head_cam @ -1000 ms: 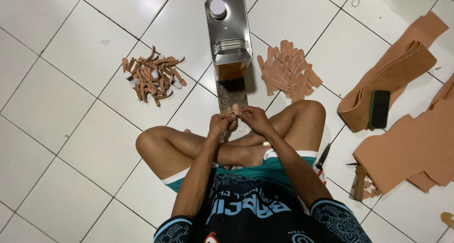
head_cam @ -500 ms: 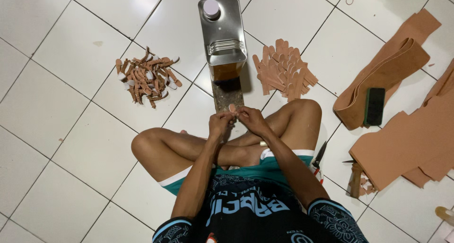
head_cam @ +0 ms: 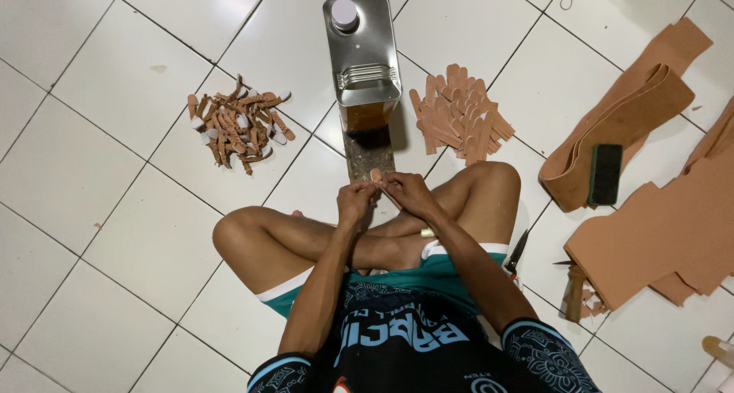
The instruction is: The person sits on the floor and repeatedly picks up small tan leather-like pieces, inserts a white cylindrical component into each piece, and places the assembled units into a pile. The person handles the pieces one at a time and uses both hands to align and insert the components.
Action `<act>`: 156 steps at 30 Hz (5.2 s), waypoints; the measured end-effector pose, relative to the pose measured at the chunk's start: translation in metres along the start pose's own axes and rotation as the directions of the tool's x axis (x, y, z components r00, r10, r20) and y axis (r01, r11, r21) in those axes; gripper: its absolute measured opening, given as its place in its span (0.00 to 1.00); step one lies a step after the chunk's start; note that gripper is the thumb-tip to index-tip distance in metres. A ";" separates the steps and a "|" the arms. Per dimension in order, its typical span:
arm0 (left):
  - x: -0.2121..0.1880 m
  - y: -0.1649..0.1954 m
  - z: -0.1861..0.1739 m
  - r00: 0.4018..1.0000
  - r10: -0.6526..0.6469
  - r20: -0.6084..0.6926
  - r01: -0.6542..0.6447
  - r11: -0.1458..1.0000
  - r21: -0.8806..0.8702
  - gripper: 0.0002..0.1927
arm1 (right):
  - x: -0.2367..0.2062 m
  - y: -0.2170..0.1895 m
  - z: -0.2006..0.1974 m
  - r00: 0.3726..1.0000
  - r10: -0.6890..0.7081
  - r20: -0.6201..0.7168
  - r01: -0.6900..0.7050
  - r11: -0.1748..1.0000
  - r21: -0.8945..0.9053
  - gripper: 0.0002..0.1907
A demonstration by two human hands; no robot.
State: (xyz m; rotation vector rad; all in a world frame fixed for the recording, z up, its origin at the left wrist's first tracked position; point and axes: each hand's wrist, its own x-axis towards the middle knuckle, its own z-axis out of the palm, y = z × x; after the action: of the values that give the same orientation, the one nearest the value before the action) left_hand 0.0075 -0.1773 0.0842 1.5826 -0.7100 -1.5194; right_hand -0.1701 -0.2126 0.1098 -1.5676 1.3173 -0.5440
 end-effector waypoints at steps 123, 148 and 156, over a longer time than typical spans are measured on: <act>-0.007 -0.010 -0.006 0.995 0.073 0.073 -0.085 0.982 0.169 0.10 | -0.017 0.029 0.036 0.991 0.125 -0.049 -0.101 0.934 0.343 0.10; 0.008 0.002 -0.005 0.957 -0.272 0.096 0.271 0.962 0.024 0.10 | -0.019 0.018 0.037 0.968 -0.111 -0.224 0.104 0.994 -0.042 0.13; 0.000 -0.016 -0.014 0.972 -0.108 0.207 0.142 0.978 -0.156 0.09 | -0.023 0.020 0.038 0.964 0.264 0.006 -0.216 0.775 0.594 0.08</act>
State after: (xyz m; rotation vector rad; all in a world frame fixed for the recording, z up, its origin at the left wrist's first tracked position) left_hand 0.0187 -0.1666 0.0704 1.3840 -0.5790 -1.7996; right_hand -0.1559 -0.1756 0.0821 -0.8516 1.2229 -0.7706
